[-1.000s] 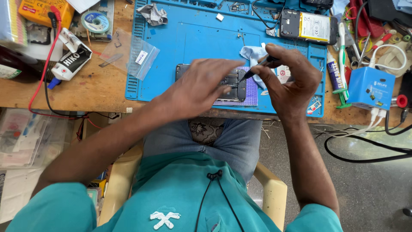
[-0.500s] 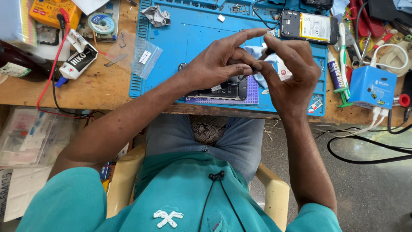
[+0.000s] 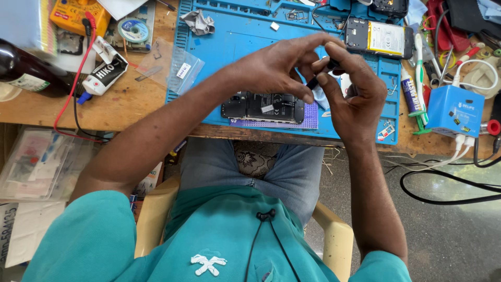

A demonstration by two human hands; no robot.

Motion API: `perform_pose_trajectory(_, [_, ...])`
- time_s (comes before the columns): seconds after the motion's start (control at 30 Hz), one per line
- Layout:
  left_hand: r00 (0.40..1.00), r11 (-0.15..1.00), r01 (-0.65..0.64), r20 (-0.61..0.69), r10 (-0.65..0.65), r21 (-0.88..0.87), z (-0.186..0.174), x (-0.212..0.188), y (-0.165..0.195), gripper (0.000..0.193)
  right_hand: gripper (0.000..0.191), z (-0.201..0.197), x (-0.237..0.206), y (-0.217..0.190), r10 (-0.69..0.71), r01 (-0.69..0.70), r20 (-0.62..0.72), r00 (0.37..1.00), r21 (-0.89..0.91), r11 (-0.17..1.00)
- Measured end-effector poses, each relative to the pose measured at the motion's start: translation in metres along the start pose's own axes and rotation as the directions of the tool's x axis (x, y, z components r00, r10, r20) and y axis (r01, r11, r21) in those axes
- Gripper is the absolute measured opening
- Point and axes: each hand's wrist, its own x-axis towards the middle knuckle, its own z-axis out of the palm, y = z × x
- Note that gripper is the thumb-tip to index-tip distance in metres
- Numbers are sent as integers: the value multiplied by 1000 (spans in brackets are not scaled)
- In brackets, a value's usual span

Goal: The person uses a screwdriver to remove and reinsert screws on a disassembled smartphone, then powers on the device to verify the screen and touch response. The person continues to adjust internal components with the screwdriver.

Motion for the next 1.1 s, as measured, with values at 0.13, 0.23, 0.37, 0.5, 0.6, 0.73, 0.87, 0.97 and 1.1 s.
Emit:
perform_pose_trajectory(0.13, [994, 993, 106, 38, -104, -57, -4, 7, 5, 81, 47, 1, 1, -3, -79, 75, -20, 997, -146, 987])
perform_pose_trajectory(0.23, [999, 998, 49, -13, -49, 38, -3, 9, 5, 85, 50, 2, 2, -7, -20, 19, -34, 999, -43, 999])
perform_pose_trajectory(0.37, [995, 963, 78, 84, -58, -260, -8, 2, 1, 72, 52, 2, 1, -12, -59, 58, -19, 998, -84, 995])
perform_pose_trajectory(0.5, [1000, 999, -9, -16, 9, 37, -5, 2, 0, 74, 47, 4, -2, -10, 6, -5, -15, 1000, 59, 998])
perform_pose_trajectory(0.6, [992, 955, 120, 65, -106, -271, -1, 3, 3, 71, 49, 4, -5, -6, -7, 7, 2, 1000, -13, 1000])
perform_pose_trajectory(0.73, [993, 989, 117, 1, -118, -95, 4, 2, 11, 61, 55, 5, -10, -1, -20, 20, 0, 1000, 15, 1000])
perform_pose_trajectory(0.87, [995, 995, 91, -26, -93, -50, 2, 3, 15, 67, 53, 7, -14, 1, 43, -43, -22, 999, -21, 999])
perform_pose_trajectory(0.97, [995, 982, 96, 6, -96, -160, -1, 2, 16, 56, 62, 7, -13, 1, -7, 5, -17, 1000, -81, 997])
perform_pose_trajectory(1.1, [993, 987, 57, -113, -40, 151, 5, 3, 12, 59, 58, 8, -11, 0, -30, 30, 11, 999, 1, 1000])
